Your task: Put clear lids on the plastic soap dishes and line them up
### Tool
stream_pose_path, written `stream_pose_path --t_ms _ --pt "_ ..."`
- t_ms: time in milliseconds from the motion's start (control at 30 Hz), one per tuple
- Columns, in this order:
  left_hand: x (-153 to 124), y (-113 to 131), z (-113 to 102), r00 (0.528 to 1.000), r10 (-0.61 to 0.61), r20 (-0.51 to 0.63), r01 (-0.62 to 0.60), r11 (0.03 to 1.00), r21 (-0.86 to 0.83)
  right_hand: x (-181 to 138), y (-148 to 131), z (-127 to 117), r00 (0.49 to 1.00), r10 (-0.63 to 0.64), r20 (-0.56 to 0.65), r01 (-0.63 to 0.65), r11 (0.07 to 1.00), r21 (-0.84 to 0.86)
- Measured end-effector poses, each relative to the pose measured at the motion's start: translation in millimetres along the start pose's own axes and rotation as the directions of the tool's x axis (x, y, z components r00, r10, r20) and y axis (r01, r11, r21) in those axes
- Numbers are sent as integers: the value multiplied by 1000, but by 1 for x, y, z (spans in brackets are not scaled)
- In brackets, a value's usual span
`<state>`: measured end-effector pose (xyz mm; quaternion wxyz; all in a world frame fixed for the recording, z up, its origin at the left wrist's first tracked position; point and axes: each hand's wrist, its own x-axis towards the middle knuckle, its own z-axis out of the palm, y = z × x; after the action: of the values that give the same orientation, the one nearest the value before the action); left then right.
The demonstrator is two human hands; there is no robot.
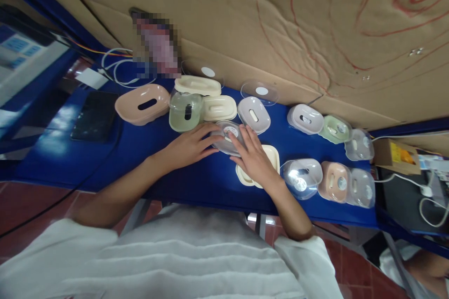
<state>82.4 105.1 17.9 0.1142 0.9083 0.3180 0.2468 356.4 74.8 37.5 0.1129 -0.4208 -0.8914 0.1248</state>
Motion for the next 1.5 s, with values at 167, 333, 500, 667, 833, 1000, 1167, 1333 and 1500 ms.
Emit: stream_pose_path --t_ms 167,333,500,667,833,1000,1167,1333,1500 --pt "0 -2 2 1000 24 -13 -24 999 36 -1 -2 7 1000 20 -17 -21 999 -26" --pt "-1 -6 4 999 38 -30 -37 999 25 -2 -5 13 999 18 -51 -22 995 -95" --pt "0 -8 6 996 32 -77 -37 997 -65 -4 -1 12 999 16 -45 -19 998 -61" --pt "0 -9 1 991 54 -121 -68 991 -114 -5 -1 15 999 12 -40 -14 999 -39" --pt "0 -10 -7 992 101 -74 -103 994 -28 -3 -5 11 999 -15 -35 13 999 -49" --pt "0 -9 -11 997 78 -16 -78 996 33 0 -4 7 1000 -18 -24 18 1000 -10" --pt "0 -8 -13 997 74 13 -74 995 70 2 -4 9 1000 -18 -21 18 1000 -4" --pt "0 -8 -13 997 76 20 -78 990 116 1 -3 8 999 -41 -32 42 999 10" --pt "0 -7 -12 996 86 -6 -86 994 63 9 -4 8 998 43 -37 -44 999 -23"
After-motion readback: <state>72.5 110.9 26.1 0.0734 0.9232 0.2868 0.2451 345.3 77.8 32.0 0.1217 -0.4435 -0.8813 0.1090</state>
